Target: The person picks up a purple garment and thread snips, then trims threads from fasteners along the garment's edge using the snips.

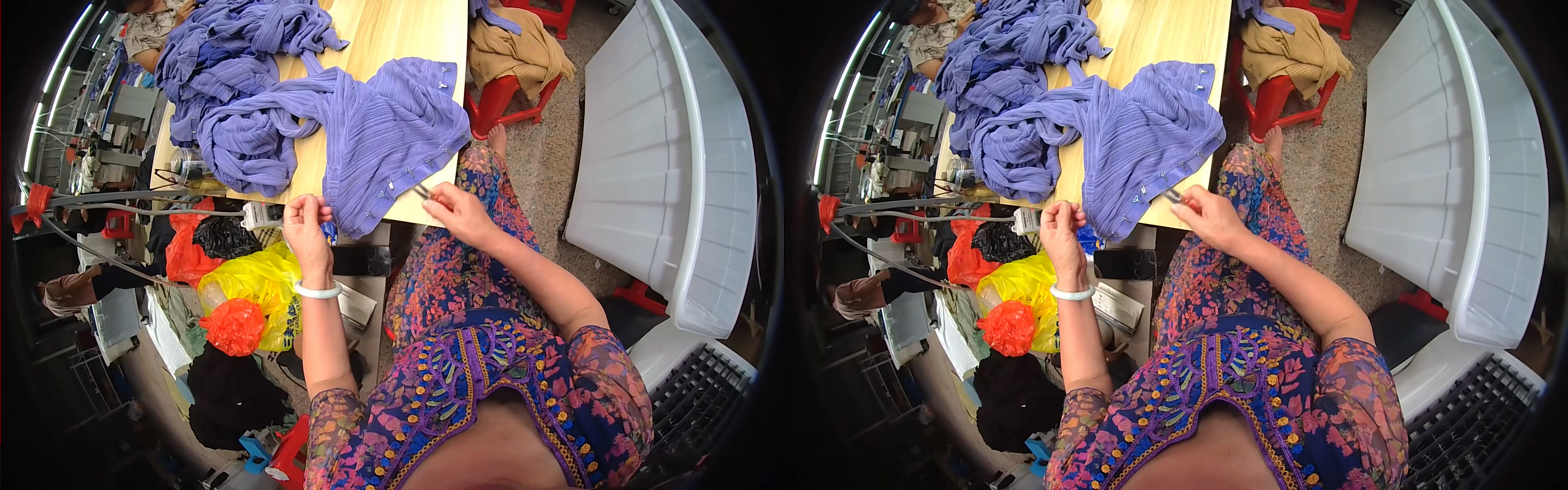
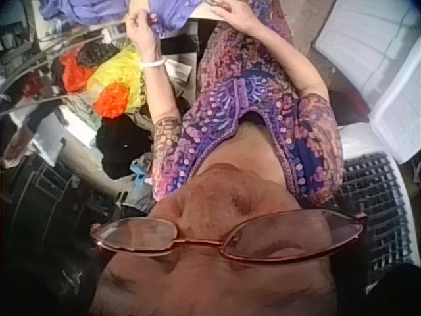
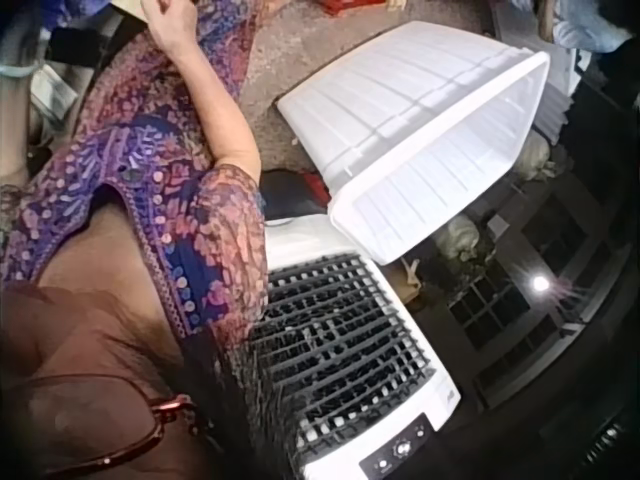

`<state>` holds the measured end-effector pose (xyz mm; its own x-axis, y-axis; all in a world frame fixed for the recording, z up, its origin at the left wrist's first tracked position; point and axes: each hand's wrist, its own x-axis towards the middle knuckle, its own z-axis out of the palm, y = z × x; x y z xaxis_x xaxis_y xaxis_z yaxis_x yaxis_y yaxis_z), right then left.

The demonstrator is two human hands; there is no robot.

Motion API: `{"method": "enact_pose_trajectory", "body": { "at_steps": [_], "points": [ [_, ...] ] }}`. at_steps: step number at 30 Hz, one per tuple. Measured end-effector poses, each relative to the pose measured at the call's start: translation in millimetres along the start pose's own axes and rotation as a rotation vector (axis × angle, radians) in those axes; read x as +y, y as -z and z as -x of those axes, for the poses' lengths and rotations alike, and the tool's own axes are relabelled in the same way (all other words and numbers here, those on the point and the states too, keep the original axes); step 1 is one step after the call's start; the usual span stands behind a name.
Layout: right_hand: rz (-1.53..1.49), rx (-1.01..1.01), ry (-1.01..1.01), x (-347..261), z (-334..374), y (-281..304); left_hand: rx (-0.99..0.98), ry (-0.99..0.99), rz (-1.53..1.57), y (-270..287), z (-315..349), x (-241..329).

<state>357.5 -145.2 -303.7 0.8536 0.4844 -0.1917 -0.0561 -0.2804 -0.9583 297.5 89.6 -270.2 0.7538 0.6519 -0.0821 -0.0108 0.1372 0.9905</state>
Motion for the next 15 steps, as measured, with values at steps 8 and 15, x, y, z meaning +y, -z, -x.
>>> {"method": "enact_pose_trajectory", "body": {
  "at_steps": [8,15],
  "points": [
    [-0.230,0.128,0.040,8.8,-2.4,2.2,0.094,-0.367,-0.612,-9.3,20.7,-22.9],
    [-0.216,0.018,-0.045,3.3,1.0,1.5,-0.237,-0.514,-1.077,-39.0,51.7,-30.8]
  ]
}}
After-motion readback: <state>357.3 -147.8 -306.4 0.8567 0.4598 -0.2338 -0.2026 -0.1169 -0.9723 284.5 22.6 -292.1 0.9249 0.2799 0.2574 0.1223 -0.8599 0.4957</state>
